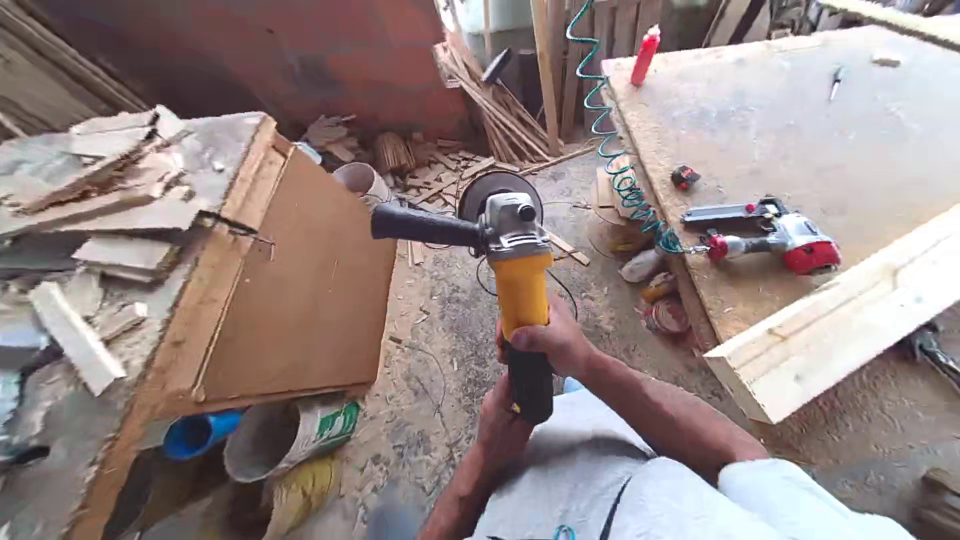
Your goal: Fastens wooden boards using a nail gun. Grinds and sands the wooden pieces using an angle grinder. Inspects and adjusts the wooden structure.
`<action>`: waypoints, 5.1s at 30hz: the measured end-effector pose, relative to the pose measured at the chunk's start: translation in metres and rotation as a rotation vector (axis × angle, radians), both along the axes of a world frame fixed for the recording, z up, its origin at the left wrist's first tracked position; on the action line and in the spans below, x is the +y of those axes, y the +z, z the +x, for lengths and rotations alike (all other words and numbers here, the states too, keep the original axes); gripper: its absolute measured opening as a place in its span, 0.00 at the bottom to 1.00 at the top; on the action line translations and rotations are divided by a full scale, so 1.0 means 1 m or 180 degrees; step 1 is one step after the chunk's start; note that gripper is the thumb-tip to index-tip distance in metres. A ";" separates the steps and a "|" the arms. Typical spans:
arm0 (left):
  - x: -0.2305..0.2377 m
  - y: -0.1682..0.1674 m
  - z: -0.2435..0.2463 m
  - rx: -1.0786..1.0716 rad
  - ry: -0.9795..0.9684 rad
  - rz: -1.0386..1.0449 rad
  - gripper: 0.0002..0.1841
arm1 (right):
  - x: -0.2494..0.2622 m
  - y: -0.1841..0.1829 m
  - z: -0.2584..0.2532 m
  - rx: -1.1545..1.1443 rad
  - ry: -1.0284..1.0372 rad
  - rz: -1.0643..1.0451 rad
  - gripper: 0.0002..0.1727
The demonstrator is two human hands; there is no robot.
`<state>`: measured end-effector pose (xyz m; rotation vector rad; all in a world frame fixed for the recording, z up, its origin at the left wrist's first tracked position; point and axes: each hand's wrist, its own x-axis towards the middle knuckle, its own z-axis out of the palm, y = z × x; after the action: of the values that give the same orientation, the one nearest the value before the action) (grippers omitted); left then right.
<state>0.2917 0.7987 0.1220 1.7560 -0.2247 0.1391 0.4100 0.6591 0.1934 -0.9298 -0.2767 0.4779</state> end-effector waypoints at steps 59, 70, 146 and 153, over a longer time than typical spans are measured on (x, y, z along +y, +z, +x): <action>-0.578 -0.133 0.893 0.0341 -0.1256 0.3987 0.43 | -0.358 -0.182 0.176 0.3836 -0.0638 -0.3515 0.32; -0.618 -0.177 0.929 -0.0111 -0.1302 0.3981 0.54 | -0.328 -0.203 0.137 0.4432 -0.1424 -0.2751 0.29; -0.604 -0.053 0.014 0.0880 -0.1847 0.3834 0.66 | -0.477 -0.156 -0.333 0.1867 -0.1356 -0.4022 0.44; -0.624 -0.063 -0.004 0.0808 -0.0931 0.4020 0.62 | -0.632 -0.139 -0.425 0.2550 -0.1387 -0.4408 0.42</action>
<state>0.2874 0.1743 0.0588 2.9209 -0.4307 -0.5597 -0.0148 0.0269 0.0546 -1.9534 1.1200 0.5733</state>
